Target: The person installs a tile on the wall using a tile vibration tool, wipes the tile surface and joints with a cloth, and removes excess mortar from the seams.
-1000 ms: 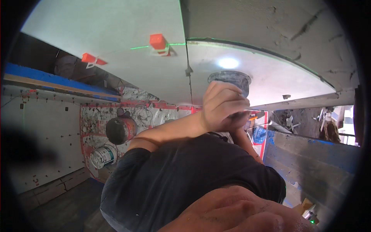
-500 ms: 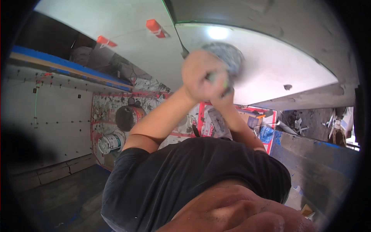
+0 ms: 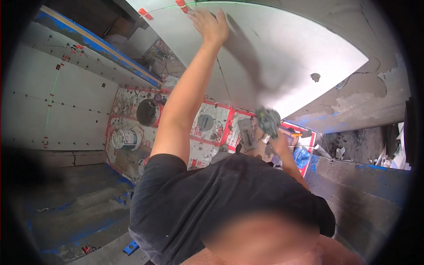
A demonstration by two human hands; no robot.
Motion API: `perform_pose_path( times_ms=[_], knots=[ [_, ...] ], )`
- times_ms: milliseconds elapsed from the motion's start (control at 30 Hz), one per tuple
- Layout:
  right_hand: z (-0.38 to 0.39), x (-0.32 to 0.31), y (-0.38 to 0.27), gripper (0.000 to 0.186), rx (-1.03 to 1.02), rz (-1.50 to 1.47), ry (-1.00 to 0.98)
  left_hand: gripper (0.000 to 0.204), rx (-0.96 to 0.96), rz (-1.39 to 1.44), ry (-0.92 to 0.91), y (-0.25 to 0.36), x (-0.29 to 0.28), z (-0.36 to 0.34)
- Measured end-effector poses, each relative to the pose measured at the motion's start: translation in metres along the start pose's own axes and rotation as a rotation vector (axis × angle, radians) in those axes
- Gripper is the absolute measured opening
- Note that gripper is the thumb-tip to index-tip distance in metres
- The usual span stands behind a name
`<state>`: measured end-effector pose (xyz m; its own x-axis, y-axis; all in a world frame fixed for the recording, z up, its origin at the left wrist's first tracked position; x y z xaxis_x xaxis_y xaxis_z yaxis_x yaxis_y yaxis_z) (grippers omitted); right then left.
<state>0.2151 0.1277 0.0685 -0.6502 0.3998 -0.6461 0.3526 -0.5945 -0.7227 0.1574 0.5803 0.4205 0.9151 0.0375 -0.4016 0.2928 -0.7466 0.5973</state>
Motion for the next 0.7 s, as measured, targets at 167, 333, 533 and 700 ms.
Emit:
perform_pose_path(
  times_ms=[167, 333, 533, 700],
  knots=[
    [0.092, 0.006, 0.154, 0.051, 0.325, 0.228, -0.16, 0.089, -0.15, -0.26, 0.131, -0.031, 0.01, -0.025],
    [0.156, -0.027, 0.194, 0.043, 0.521, 0.037, -0.181, 0.089, -0.09, -0.232, -0.01, -0.019, -0.015, 0.012],
    [0.105, -0.004, 0.213, 0.043, 0.769, -0.615, -0.18, 0.047, -0.275, -0.015, -0.09, -0.091, 0.012, 0.171],
    [0.023, 0.003, 0.102, 0.043, 0.412, -0.438, -0.198, 0.039, -0.76, 0.09, -0.228, -0.263, 0.049, 0.326]
  ],
)
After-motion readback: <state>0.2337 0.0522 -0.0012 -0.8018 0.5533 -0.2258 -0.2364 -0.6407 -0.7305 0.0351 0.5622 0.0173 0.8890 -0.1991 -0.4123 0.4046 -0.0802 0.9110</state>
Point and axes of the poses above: each hand's wrist, its own z-axis away from the middle knuckle, its own x-axis out of the palm, y = z × x, the point moved 6 cm from there along -z, towards the middle knuckle, and after that the axes turned 7 degrees about x, right-handed, at the moved point
